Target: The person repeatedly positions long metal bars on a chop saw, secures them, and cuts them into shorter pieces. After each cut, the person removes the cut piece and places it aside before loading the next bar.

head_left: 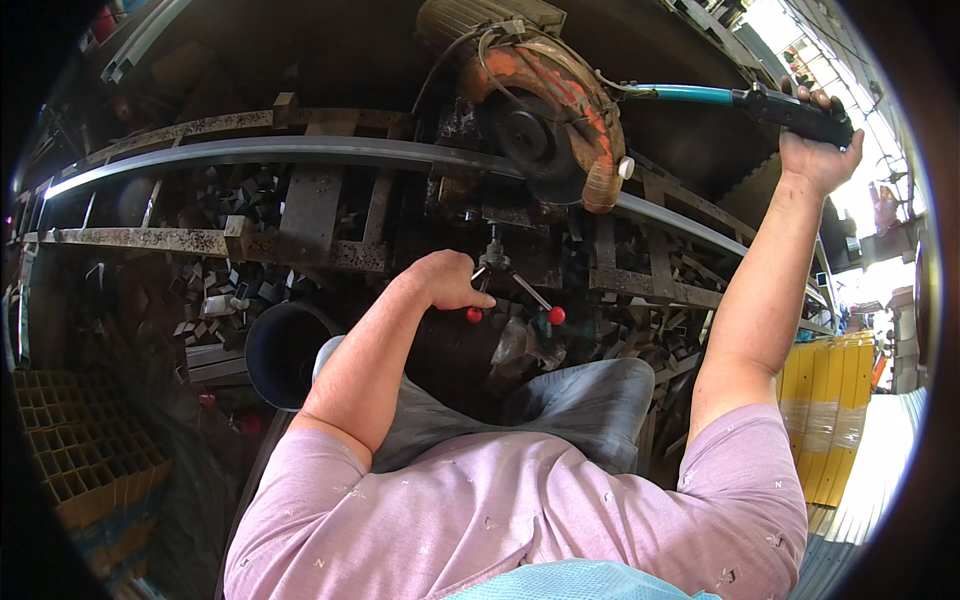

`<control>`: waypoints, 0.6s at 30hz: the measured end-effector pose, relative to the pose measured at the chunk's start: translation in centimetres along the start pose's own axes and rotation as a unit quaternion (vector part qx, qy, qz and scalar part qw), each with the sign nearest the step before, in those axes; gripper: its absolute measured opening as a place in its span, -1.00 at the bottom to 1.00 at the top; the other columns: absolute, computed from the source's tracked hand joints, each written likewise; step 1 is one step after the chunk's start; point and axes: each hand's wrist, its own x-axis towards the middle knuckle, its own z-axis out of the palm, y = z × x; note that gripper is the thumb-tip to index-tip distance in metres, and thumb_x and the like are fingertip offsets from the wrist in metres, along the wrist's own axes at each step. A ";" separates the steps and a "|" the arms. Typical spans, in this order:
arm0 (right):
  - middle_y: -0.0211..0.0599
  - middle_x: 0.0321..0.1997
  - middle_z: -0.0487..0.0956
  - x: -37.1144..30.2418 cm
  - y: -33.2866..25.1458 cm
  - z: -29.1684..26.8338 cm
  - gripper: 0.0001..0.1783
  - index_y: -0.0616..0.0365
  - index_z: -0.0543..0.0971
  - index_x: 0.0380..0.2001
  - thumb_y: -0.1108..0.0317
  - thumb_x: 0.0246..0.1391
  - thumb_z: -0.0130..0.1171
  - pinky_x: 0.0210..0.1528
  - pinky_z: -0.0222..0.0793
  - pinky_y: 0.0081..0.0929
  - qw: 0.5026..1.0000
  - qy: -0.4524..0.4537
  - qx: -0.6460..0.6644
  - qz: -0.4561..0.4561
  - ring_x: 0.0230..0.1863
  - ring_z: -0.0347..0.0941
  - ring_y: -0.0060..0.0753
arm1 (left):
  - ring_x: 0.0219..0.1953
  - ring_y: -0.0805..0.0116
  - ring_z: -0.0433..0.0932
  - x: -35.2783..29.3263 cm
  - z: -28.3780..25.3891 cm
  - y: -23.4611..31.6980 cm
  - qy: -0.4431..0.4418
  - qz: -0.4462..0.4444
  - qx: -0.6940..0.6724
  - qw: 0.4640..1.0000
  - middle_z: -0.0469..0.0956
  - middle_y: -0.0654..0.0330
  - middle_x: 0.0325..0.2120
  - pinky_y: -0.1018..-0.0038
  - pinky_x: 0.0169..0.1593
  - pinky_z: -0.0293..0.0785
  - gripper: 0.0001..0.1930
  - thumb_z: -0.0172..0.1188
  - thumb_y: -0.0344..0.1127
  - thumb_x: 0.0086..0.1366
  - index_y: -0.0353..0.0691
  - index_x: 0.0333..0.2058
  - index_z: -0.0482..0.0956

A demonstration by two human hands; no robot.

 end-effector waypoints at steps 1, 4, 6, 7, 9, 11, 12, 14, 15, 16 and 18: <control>0.04 -0.15 0.58 -0.1 0.0 0.0 -0.28 0.36 0.64 -0.12 -0.21 0.20 -0.01 0.57 0.04 0.55 1.000 -0.010 0.007 0.005 0.02 0.48 0.24 | 0.00 -0.13 0.72 0.0 0.0 0.0 0.001 0.000 0.000 1.000 0.75 -0.22 -0.15 0.10 0.12 0.62 -0.24 0.47 0.33 0.19 -0.42 -0.11 0.74; 0.05 -0.15 0.59 -0.3 0.0 0.0 -0.28 0.36 0.64 -0.13 -0.21 0.19 -0.01 0.57 0.05 0.55 1.000 -0.009 0.013 0.009 0.01 0.49 0.24 | 0.01 -0.13 0.72 0.0 0.0 -0.1 0.003 0.000 0.000 1.000 0.75 -0.22 -0.14 0.10 0.13 0.62 -0.24 0.47 0.33 0.19 -0.42 -0.11 0.74; 0.05 -0.15 0.59 -0.4 0.0 0.1 -0.28 0.36 0.64 -0.13 -0.21 0.19 -0.01 0.57 0.05 0.55 1.000 0.002 0.010 0.007 0.01 0.49 0.23 | 0.02 -0.13 0.72 0.0 0.0 0.0 0.004 0.000 -0.002 1.000 0.75 -0.22 -0.14 0.10 0.14 0.62 -0.24 0.47 0.33 0.19 -0.42 -0.11 0.74; 0.05 -0.15 0.60 -0.4 0.0 0.1 -0.29 0.36 0.64 -0.13 -0.20 0.19 -0.01 0.57 0.05 0.54 1.000 0.006 0.008 0.006 0.01 0.49 0.22 | 0.02 -0.13 0.72 0.0 0.0 -0.1 0.004 0.002 0.000 1.000 0.75 -0.22 -0.14 0.10 0.14 0.62 -0.25 0.47 0.33 0.19 -0.42 -0.11 0.74; 0.05 -0.15 0.60 -0.5 0.1 0.1 -0.29 0.35 0.64 -0.14 -0.20 0.18 0.00 0.58 0.05 0.54 1.000 0.005 0.007 0.005 0.02 0.50 0.21 | 0.02 -0.13 0.72 0.0 0.0 -0.1 0.004 0.005 0.004 1.000 0.75 -0.22 -0.14 0.11 0.15 0.62 -0.25 0.47 0.33 0.20 -0.42 -0.11 0.74; 0.05 -0.15 0.61 -0.7 0.1 0.2 -0.30 0.35 0.65 -0.14 -0.19 0.17 0.03 0.58 0.04 0.55 1.000 -0.005 0.010 0.005 0.02 0.50 0.20 | 0.02 -0.13 0.72 0.1 0.1 -0.1 0.001 0.004 0.003 1.000 0.75 -0.21 -0.13 0.11 0.15 0.62 -0.25 0.47 0.33 0.20 -0.41 -0.11 0.74; 0.04 -0.15 0.61 -0.7 0.1 0.1 -0.30 0.35 0.64 -0.13 -0.19 0.15 0.04 0.58 0.04 0.55 1.000 -0.006 0.011 0.003 0.02 0.50 0.20 | 0.02 -0.13 0.72 0.1 0.2 -0.2 -0.001 0.003 0.002 1.000 0.75 -0.21 -0.13 0.11 0.15 0.62 -0.25 0.47 0.33 0.20 -0.41 -0.11 0.74; 0.03 -0.15 0.61 -0.7 0.1 -0.1 -0.31 0.35 0.64 -0.13 -0.18 0.13 0.08 0.59 0.04 0.55 1.000 -0.005 0.010 -0.001 0.03 0.50 0.19 | 0.02 -0.13 0.72 0.3 0.2 -0.2 0.001 0.006 0.005 1.000 0.75 -0.21 -0.13 0.11 0.14 0.62 -0.24 0.47 0.34 0.19 -0.42 -0.11 0.74; 0.03 -0.15 0.61 -0.8 0.0 -0.2 -0.31 0.35 0.64 -0.13 -0.18 0.12 0.09 0.59 0.03 0.55 1.000 -0.002 0.008 -0.004 0.03 0.50 0.19 | 0.02 -0.13 0.72 0.3 0.3 -0.3 0.003 0.007 0.006 1.000 0.75 -0.21 -0.13 0.11 0.14 0.62 -0.24 0.47 0.34 0.19 -0.42 -0.11 0.74; 0.02 -0.15 0.61 -0.9 0.1 -0.1 -0.31 0.34 0.64 -0.13 -0.18 0.11 0.11 0.59 0.03 0.54 1.000 0.005 0.003 -0.008 0.03 0.50 0.18 | 0.02 -0.13 0.72 0.2 0.2 -0.2 0.001 0.004 0.005 1.000 0.75 -0.21 -0.13 0.11 0.14 0.62 -0.24 0.47 0.34 0.19 -0.42 -0.11 0.74; 0.03 -0.14 0.61 -1.2 0.2 0.0 -0.31 0.35 0.64 -0.12 -0.19 0.17 0.07 0.56 0.07 0.55 1.000 -0.002 0.007 -0.005 0.03 0.49 0.20 | 0.02 -0.13 0.72 0.1 0.1 0.0 -0.003 -0.003 0.002 1.000 0.75 -0.21 -0.13 0.11 0.14 0.62 -0.23 0.47 0.34 0.19 -0.42 -0.10 0.74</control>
